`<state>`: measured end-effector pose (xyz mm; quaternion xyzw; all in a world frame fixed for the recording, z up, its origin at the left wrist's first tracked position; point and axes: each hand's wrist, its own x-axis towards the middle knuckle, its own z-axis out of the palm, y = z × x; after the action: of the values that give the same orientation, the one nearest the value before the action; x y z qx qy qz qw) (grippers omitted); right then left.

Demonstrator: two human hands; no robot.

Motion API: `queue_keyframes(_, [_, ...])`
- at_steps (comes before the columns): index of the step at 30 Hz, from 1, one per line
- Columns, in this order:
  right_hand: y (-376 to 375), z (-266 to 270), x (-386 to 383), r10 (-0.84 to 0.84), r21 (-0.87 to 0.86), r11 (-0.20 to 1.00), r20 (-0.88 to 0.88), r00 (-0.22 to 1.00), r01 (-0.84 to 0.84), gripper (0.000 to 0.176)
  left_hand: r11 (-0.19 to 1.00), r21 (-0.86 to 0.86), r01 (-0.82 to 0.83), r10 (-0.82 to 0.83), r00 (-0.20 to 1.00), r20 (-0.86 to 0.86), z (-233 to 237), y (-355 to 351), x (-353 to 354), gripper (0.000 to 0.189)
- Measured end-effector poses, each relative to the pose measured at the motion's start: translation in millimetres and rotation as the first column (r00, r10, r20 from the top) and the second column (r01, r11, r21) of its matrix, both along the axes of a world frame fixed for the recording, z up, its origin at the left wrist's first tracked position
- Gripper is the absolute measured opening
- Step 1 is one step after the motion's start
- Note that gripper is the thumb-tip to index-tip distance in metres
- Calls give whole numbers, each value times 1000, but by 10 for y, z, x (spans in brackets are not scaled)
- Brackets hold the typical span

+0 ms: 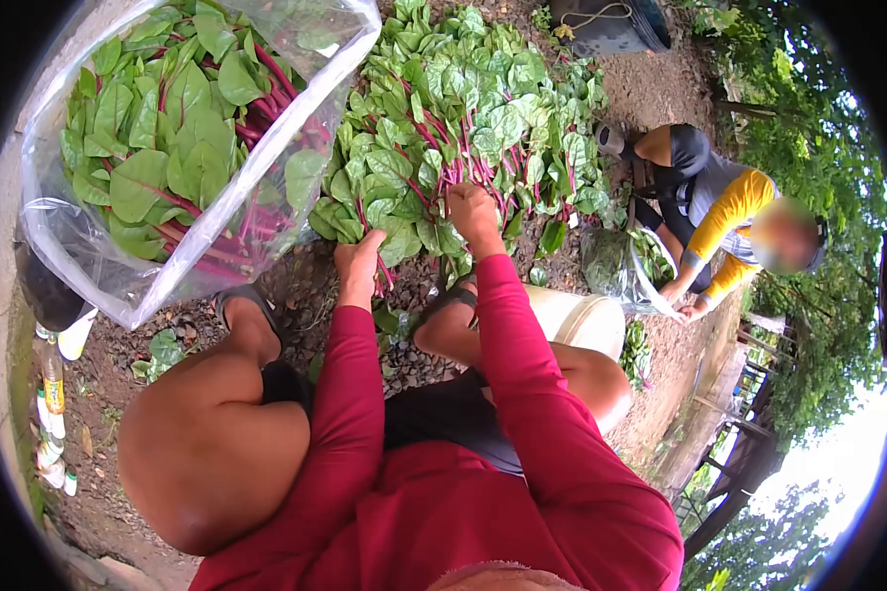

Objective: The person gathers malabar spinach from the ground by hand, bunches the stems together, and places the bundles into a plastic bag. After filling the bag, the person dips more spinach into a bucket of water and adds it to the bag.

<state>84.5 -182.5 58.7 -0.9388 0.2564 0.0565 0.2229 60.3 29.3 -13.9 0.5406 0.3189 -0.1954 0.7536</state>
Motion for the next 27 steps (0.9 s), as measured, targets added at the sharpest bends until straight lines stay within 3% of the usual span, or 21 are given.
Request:
queue_keyframes(8, [-306, -390, 89, -130, 87, 989, 135, 982, 119, 29, 996, -52, 66, -73, 989, -131, -2, 42, 14, 31])
queue_keyframes(11, [-353, -462, 125, -45, 53, 998, -41, 998, 47, 42, 992, -114, 47, -60, 991, -118, -17, 47, 13, 33])
queue_keyframes(14, [-332, -601, 141, -51, 78, 996, -23, 998, 52, 44, 987, -154, 52, -70, 992, -109, 43, 64, 18, 36])
queue_keyframes(16, [-351, -655, 168, -133, 334, 930, -80, 988, 152, 40, 984, -163, 76, -96, 988, -120, 87, 83, 51, 38])
queue_keyframes(19, [-88, -166, 196, -199, 558, 800, -101, 975, 221, 26, 977, -182, 110, -138, 979, -150, 74, 93, 60, 41])
queue_keyframes(23, [54, 332, 169, -185, 616, 761, -96, 978, 204, 13, 974, -202, 106, -138, 978, -154, 144, 84, 93, 43])
queue_keyframes(27, [-32, 663, 86, -223, 740, 646, -51, 974, 186, 16, 971, -233, 61, -68, 997, -22, 120, 56, 86, 49])
